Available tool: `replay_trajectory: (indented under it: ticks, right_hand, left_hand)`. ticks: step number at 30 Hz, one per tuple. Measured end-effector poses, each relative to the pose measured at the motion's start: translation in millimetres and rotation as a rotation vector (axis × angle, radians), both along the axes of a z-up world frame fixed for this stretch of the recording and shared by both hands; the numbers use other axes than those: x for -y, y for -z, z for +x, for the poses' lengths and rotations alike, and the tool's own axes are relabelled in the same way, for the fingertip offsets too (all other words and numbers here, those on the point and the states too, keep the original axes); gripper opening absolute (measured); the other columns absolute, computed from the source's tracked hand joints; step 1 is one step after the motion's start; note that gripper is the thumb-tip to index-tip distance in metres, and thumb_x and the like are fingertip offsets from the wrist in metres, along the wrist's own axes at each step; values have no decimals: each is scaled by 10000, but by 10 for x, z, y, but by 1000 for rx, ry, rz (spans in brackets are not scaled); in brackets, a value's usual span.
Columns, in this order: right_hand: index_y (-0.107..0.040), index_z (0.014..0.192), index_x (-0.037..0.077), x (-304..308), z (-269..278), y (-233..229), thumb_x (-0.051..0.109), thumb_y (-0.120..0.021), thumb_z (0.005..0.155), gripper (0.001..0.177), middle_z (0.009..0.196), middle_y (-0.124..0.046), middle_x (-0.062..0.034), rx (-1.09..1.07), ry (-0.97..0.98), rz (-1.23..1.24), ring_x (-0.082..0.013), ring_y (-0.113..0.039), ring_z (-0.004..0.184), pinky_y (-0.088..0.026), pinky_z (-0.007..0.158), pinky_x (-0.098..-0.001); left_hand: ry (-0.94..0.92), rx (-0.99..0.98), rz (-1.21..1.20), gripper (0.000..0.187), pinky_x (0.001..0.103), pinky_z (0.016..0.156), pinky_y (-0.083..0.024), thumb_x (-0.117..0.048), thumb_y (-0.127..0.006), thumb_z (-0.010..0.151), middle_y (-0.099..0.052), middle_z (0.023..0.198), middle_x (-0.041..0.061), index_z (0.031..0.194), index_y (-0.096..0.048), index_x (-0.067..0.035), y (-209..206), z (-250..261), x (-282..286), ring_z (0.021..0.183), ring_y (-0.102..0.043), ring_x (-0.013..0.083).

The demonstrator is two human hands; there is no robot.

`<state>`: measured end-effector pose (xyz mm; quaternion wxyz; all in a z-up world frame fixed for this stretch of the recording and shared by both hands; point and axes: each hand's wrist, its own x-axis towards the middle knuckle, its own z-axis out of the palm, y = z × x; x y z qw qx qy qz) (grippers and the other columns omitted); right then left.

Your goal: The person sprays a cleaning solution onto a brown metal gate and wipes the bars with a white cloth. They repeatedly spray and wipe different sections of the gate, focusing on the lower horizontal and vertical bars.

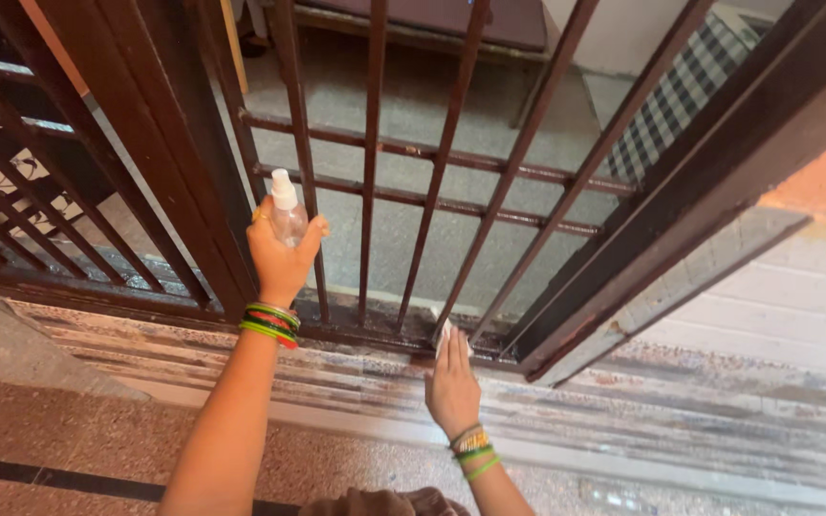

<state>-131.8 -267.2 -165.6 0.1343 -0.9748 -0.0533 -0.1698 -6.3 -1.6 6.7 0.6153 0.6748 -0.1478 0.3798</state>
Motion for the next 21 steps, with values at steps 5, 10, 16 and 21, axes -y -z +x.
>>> replay_trajectory:
  ticks: [5, 10, 16, 21]
  right_hand:
    - [-361, 1466, -108, -53, 243, 107, 41, -499, 886, 615, 1585, -355, -255, -134, 126, -166, -338, -378, 1468, -592, 744, -332]
    - [-503, 1389, -72, 161, 582, 446, 72, -496, 939, 472, 1484, -516, -230, 75, 49, -89, -342, -490, 1385, -520, 1010, -399]
    - [-633, 1193, -24, 132, 238, 447, 60, -510, 935, 299, 1391, -597, -219, 94, -15, 69, -366, -578, 1303, -513, 986, -413]
    - [-656, 1170, 22, -91, 29, 434, 52, -529, 945, 260, 1309, -653, -187, 40, -15, 148, -315, -689, 1097, -584, 868, -385]
  left_hand:
    - [22, -6, -4, 247, 290, 690, -568, -41, -798, 863, -687, 792, 84, 944, -572, 14, -39, -21, -4, 754, -732, 155]
    - [-4, 3, 26, 220, 296, 705, -574, -27, -779, 875, -711, 820, 91, 951, -576, 15, -56, -27, -1, 772, -743, 164]
    - [61, -3, -3, 221, 298, 721, -599, -31, -770, 890, -707, 821, 102, 961, -566, 15, -26, -17, -21, 782, -755, 167]
    - [64, -1, 4, 225, 298, 717, -597, -29, -767, 884, -719, 821, 98, 973, -566, 17, -39, -23, -35, 780, -759, 173]
